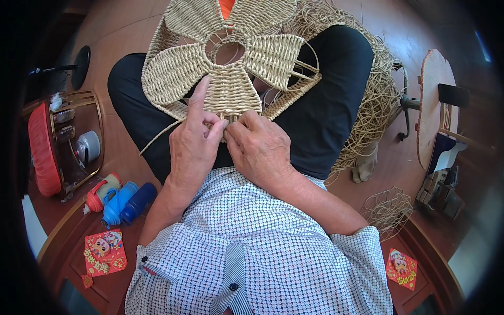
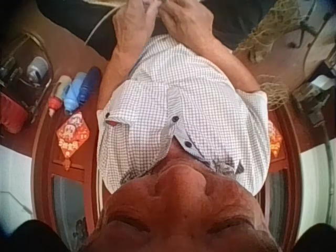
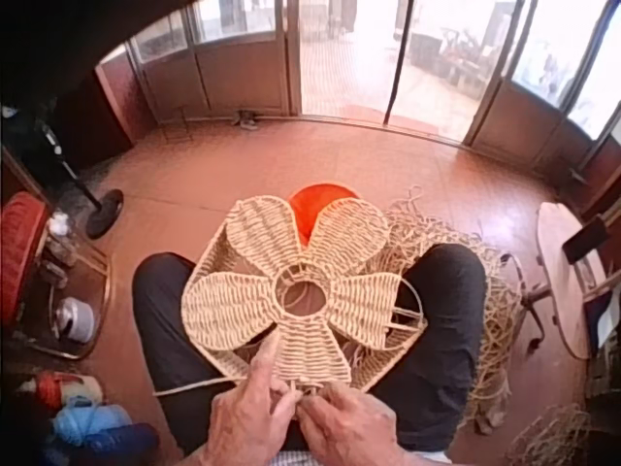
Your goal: The person is weaving a decorative flower shape using straw or rattan strips, including cutting and tying off sections.
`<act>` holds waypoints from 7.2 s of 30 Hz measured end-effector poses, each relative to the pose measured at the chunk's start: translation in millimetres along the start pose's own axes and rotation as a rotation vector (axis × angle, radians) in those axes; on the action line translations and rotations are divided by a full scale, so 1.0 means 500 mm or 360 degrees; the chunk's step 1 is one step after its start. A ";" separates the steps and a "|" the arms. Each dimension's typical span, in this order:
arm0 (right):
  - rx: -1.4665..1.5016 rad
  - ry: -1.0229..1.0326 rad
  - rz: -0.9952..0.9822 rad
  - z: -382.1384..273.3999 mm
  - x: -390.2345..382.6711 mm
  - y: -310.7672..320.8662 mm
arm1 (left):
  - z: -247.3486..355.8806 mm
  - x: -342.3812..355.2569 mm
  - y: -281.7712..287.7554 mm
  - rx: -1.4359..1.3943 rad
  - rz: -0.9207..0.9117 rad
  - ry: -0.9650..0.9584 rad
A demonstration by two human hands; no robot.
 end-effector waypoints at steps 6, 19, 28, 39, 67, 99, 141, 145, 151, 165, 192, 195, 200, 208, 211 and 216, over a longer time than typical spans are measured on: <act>0.0025 0.0011 0.0030 0.000 0.005 0.001 | 0.005 0.000 0.000 -0.0038 0.0063 0.0080; 0.0311 -0.0238 0.0107 0.022 0.002 0.005 | -0.019 -0.020 0.002 -0.0495 -0.0041 0.0249; 0.0332 -0.0232 0.0115 0.022 0.004 0.005 | -0.020 -0.023 0.004 -0.0446 -0.0012 0.0164; 0.0287 -0.0077 0.0032 0.001 -0.016 0.010 | -0.018 -0.014 0.013 -0.0345 -0.0039 0.0068; 0.0375 -0.0249 -0.0367 0.028 -0.032 -0.004 | 0.003 -0.019 0.000 -0.0188 -0.0194 -0.0043; 0.0037 0.0087 -0.0012 0.012 -0.021 0.000 | 0.013 -0.045 0.012 -0.0149 -0.0062 -0.0413; 0.0267 -0.0207 0.0012 0.116 -0.023 0.069 | 0.075 0.075 -0.087 0.0342 -0.0903 -0.0662; 0.0232 -0.0157 -0.0065 0.119 -0.017 0.059 | 0.073 0.074 -0.087 0.0293 -0.0810 -0.0577; 0.0308 -0.0147 -0.0049 0.124 -0.012 0.057 | 0.084 0.076 -0.106 0.0644 -0.0867 -0.0530; 0.0509 -0.0092 0.0106 0.103 -0.021 0.082 | 0.068 0.065 -0.032 0.0038 -0.0531 -0.0327; 0.0246 0.0063 0.0033 0.062 -0.013 0.042 | -0.051 -0.063 0.132 0.0666 0.0140 0.0041; 0.0226 0.0128 0.0117 0.049 -0.014 0.049 | -0.065 -0.064 0.155 0.0553 0.0179 0.0140; 0.0123 0.0126 0.0205 0.034 -0.012 0.054 | -0.087 -0.056 0.175 0.0606 0.0137 0.0234; 0.0116 0.0343 0.0231 0.009 0.004 0.038 | -0.054 -0.041 0.190 0.0616 -0.0069 -0.0108; 0.0040 0.0335 0.0213 0.007 0.006 0.032 | -0.032 -0.027 0.200 0.0188 0.0108 -0.0254; -0.0024 0.0165 0.0117 0.011 0.014 0.017 | -0.075 0.014 0.115 -0.0997 0.0124 0.0037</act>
Point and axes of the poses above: each hand's wrist, its own x-axis towards the middle knuckle, its own y-axis out of the back of the hand, z = x × y, the point moved 9 cm from there along x, towards the middle knuckle, and after that the axes turned 9 degrees about -y, right-handed, at the moved point
